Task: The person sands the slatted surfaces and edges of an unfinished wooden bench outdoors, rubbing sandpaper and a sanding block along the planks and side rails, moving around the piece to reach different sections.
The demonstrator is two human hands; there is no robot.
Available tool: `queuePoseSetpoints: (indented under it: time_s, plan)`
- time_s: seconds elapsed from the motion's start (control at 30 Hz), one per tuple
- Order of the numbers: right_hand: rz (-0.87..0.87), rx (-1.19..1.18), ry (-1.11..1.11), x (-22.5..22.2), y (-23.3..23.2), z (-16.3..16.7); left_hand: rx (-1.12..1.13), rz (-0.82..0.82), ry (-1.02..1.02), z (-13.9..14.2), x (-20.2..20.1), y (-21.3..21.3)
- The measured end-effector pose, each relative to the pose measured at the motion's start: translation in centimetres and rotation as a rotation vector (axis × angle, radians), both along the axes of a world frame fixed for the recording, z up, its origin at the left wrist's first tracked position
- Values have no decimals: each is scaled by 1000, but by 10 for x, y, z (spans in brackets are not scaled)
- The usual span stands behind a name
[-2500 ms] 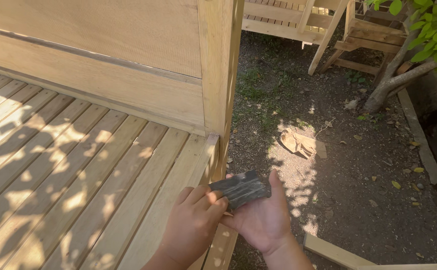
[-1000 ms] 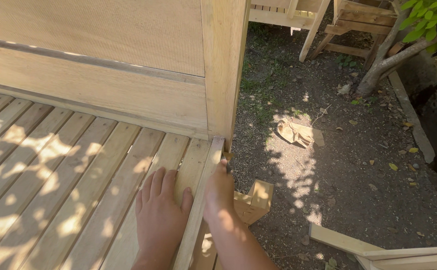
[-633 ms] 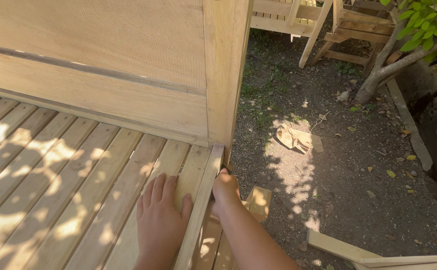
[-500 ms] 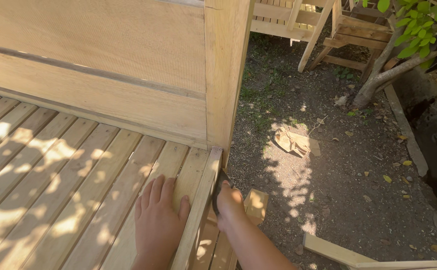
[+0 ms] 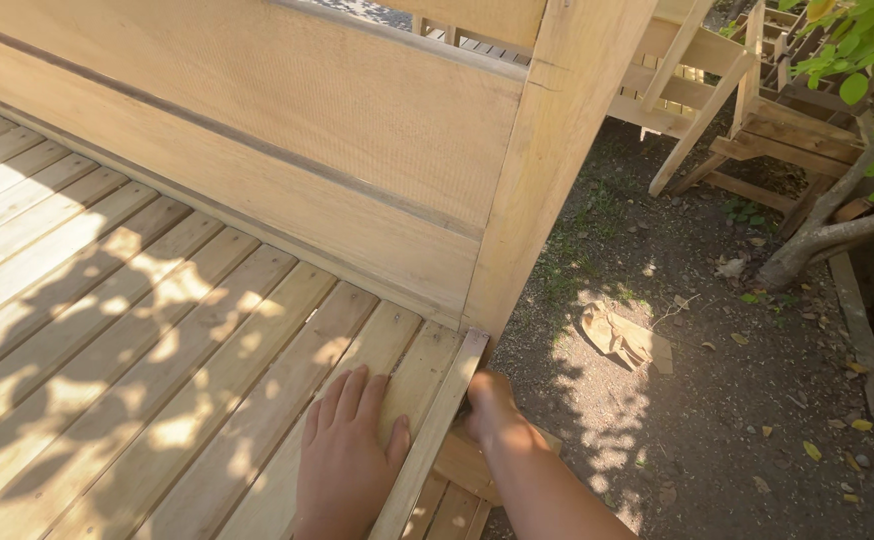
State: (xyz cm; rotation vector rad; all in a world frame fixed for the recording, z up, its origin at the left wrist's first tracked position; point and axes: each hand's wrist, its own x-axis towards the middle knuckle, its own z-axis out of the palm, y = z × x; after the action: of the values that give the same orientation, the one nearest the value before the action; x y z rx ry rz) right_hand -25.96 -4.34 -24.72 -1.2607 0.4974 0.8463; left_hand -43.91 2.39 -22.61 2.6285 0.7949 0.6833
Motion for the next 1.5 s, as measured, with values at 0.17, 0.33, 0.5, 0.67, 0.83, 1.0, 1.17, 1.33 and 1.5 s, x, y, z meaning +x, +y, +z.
queuePoseSetpoints:
  time_s: [0.17,0.33,0.5,0.67,0.83,1.0,1.17,1.33,1.5]
  plan:
    - [-25,44,-67,8,-14,-4,-43,-5,2,5,-2,-1]
    - [58,-311,-89,5,-5,3,-84,-23,21,7,-3,-1]
    - [-23,-13,-165,19,-17,16,-67,-18,5,7,-5,-1]
    - [23,-378,-322,1,-66,16,-69,-42,24,6,-5,1]
    - [-50,-551,-477,-23,-72,12,-81,-49,1,3,-6,1]
    - [-13,86,-245,-33,-11,-20,-49,-31,-2,0,-6,0]
    - [-217,249,-210,-86,-12,-28,-10,-35,16,-1,-3,1]
    - [-224,301,-233,-89,-9,0,22,-52,-19,-3,-1,0]
    - [-166,282,-257,-84,-12,3,46,-56,-40,-4,-2,-1]
